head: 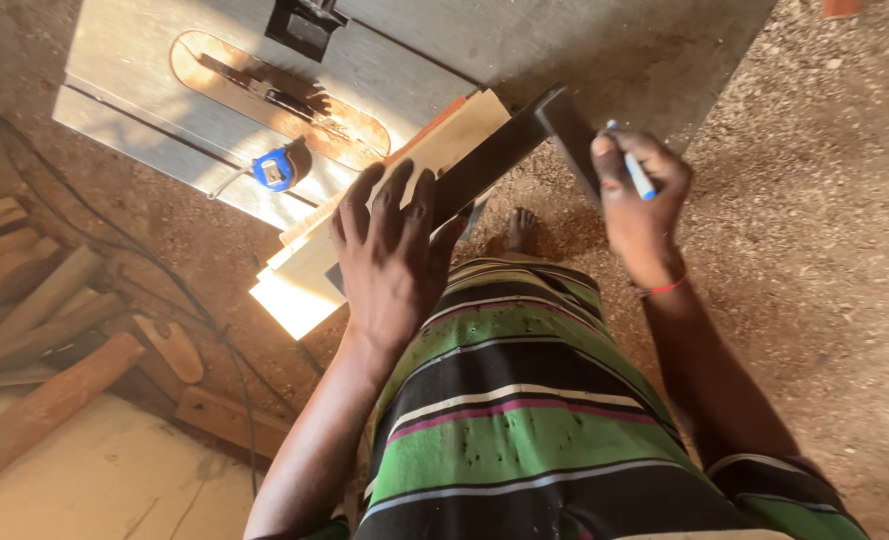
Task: The person marks wooden boards for cutting at a table saw. They hold a try square against a board and draw lines with a marker, reposition the square to mark several spots, then use a tape measure to measure a board and mark it, and finally place the marked boards on the saw table.
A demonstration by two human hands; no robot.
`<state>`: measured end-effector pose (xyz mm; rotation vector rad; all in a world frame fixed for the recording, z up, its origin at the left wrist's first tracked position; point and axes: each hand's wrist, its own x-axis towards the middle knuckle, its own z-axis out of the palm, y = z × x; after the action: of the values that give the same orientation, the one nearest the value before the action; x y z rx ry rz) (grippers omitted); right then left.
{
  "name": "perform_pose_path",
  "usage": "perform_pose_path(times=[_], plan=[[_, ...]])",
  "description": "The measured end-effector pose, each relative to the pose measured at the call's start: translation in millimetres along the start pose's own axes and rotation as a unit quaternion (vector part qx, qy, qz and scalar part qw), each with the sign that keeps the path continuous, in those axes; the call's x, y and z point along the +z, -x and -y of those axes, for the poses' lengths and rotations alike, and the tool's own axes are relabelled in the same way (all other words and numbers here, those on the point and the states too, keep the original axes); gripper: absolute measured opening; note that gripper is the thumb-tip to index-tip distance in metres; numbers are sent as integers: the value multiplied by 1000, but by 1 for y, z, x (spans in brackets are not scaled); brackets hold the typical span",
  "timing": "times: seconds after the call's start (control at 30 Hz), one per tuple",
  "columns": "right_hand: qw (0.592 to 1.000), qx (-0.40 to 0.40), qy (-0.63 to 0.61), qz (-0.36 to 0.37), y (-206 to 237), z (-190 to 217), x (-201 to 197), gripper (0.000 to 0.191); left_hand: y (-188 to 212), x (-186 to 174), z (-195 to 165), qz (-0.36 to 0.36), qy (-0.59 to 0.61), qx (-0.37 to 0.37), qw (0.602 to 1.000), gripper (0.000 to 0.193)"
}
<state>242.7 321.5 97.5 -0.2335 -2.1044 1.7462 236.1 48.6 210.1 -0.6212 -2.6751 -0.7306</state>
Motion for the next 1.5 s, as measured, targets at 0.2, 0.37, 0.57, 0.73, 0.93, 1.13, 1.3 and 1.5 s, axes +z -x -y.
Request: perform_pose_path(times=[0.2,0.37,0.57,0.73,0.93,1.13,1.3,1.5], plan=[[997,-4,81,16,9,11,2,13,21,33,14,31,-59,-5,998,56],[997,23,69,18,13,14,-1,20,27,40,12,7,-84,2,996,49],[988,-11,138,63,10,30,-11,22,31,42,9,-20,-62,36,997,46],[978,-34,172,112,-26,67,-22,18,27,44,5,-46,-94,53,993,43],[955,78,-66,280,-45,97,19,18,26,43,1,-49,-87,59,993,43],[954,171,-3,246,-49,102,46,18,26,44,2,-65,-38,63,995,38],[956,137,1,258,-49,89,47,16,30,45,4,-51,-30,51,997,42],[929,-86,259,249,-61,107,38,11,32,48,5,-57,-21,49,997,38]])
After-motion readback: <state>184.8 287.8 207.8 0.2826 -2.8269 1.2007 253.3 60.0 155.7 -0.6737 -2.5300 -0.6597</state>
